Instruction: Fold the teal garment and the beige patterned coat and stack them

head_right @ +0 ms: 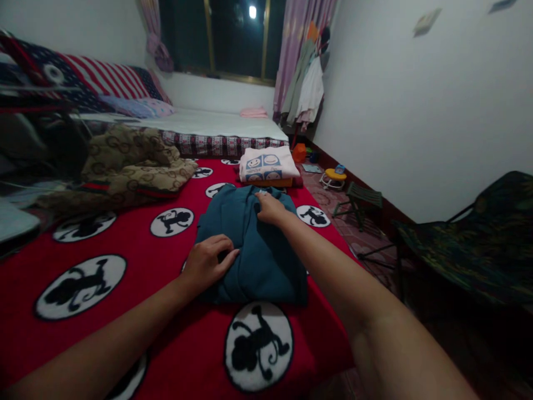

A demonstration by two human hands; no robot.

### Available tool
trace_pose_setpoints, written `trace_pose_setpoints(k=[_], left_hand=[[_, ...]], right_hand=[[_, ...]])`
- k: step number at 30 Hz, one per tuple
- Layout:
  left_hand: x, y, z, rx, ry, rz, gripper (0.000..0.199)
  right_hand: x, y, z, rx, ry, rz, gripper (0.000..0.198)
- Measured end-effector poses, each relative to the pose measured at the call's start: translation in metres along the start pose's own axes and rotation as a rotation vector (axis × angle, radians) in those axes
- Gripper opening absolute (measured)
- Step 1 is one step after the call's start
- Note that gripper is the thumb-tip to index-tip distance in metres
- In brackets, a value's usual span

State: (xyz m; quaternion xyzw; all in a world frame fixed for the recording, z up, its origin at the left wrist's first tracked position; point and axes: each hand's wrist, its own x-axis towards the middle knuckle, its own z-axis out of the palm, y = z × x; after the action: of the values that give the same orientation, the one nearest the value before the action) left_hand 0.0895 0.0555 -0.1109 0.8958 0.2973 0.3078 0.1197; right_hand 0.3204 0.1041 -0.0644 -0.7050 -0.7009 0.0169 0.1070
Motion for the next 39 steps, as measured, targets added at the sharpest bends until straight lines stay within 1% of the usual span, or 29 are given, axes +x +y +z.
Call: trace_pose_setpoints(k=[2, 3, 5, 7, 8, 10, 12, 14, 16, 18, 19, 21, 23, 25, 26, 27, 28, 29, 31, 32, 34, 36, 38, 39], left_hand=[[0.000, -0.001, -0.001, -0.031, 0.011, 0.000, 0.019], [0.000, 0.000, -0.002, -0.057, 0.012, -0.001, 0.018], [0.002, 0.003, -0.006, -0.122, 0.014, -0.001, 0.018], [0.003, 0.009, -0.011, -0.164, 0.027, 0.016, 0.019], [0.002, 0.013, -0.014, -0.168, 0.036, 0.033, 0.020], [0.000, 0.022, -0.018, -0.151, 0.042, 0.076, 0.022], [-0.004, 0.032, -0.020, -0.113, 0.013, 0.123, 0.026], [-0.007, 0.039, -0.021, -0.064, -0.035, 0.160, 0.028], [-0.010, 0.043, -0.019, -0.012, -0.083, 0.168, 0.024], [-0.011, 0.045, -0.017, 0.053, -0.103, 0.154, 0.014], [-0.011, 0.045, -0.015, 0.095, -0.096, 0.154, 0.012], [-0.013, 0.048, -0.012, 0.192, -0.054, 0.194, 0.014], [-0.016, 0.052, -0.010, 0.259, -0.010, 0.293, 0.016], [-0.019, 0.056, -0.008, 0.255, 0.008, 0.381, 0.017], [-0.021, 0.057, -0.008, 0.230, 0.014, 0.391, 0.016], [-0.021, 0.058, -0.008, 0.196, 0.019, 0.365, 0.012], [-0.022, 0.058, -0.009, 0.160, 0.021, 0.307, 0.008], [-0.021, 0.057, -0.010, 0.129, 0.017, 0.227, 0.012], [-0.020, 0.054, -0.011, 0.093, -0.035, 0.078, 0.030], [-0.019, 0.053, -0.012, 0.090, -0.078, 0.031, 0.034], [-0.018, 0.051, -0.012, 0.114, -0.150, 0.007, 0.027], [-0.017, 0.053, -0.011, 0.171, -0.163, 0.061, 0.018], [-0.015, 0.058, -0.010, 0.242, -0.114, 0.184, 0.013], [-0.013, 0.061, -0.010, 0.274, -0.077, 0.259, 0.014]], right_hand=[[0.000, 0.003, -0.005, 0.021, 0.060, -0.027, 0.057], [-0.002, 0.005, -0.009, 0.060, 0.124, -0.042, 0.046], [-0.009, 0.013, -0.016, 0.196, 0.312, -0.067, 0.028], [-0.017, 0.023, -0.021, 0.381, 0.502, -0.056, 0.021], [-0.021, 0.029, -0.022, 0.479, 0.568, -0.031, 0.021], [-0.026, 0.039, -0.021, 0.658, 0.620, 0.032, 0.021], [-0.029, 0.046, -0.017, 0.781, 0.618, 0.071, 0.023], [-0.030, 0.048, -0.014, 0.825, 0.613, 0.077, 0.023], [-0.028, 0.047, -0.014, 0.821, 0.615, 0.073, 0.023], [-0.027, 0.045, -0.015, 0.813, 0.620, 0.063, 0.024], [-0.026, 0.044, -0.016, 0.816, 0.634, 0.057, 0.024], [-0.028, 0.043, -0.017, 0.840, 0.685, 0.045, 0.022], [-0.033, 0.045, -0.016, 0.910, 0.732, 0.047, 0.018], [-0.042, 0.049, -0.012, 1.036, 0.721, 0.085, 0.014], [-0.047, 0.052, -0.009, 1.105, 0.694, 0.115, 0.013], [-0.052, 0.055, -0.007, 1.162, 0.666, 0.148, 0.012], [-0.056, 0.058, -0.004, 1.198, 0.641, 0.175, 0.012], [-0.060, 0.061, -0.001, 1.212, 0.625, 0.198, 0.013], [-0.066, 0.063, 0.003, 1.169, 0.624, 0.246, 0.015], [-0.068, 0.063, 0.005, 1.117, 0.624, 0.269, 0.015], [-0.069, 0.062, 0.008, 0.998, 0.600, 0.304, 0.017], [-0.067, 0.059, 0.009, 0.921, 0.557, 0.321, 0.023], [-0.063, 0.056, 0.005, 0.928, 0.536, 0.328, 0.025], [-0.061, 0.054, 0.002, 0.956, 0.547, 0.323, 0.025]])
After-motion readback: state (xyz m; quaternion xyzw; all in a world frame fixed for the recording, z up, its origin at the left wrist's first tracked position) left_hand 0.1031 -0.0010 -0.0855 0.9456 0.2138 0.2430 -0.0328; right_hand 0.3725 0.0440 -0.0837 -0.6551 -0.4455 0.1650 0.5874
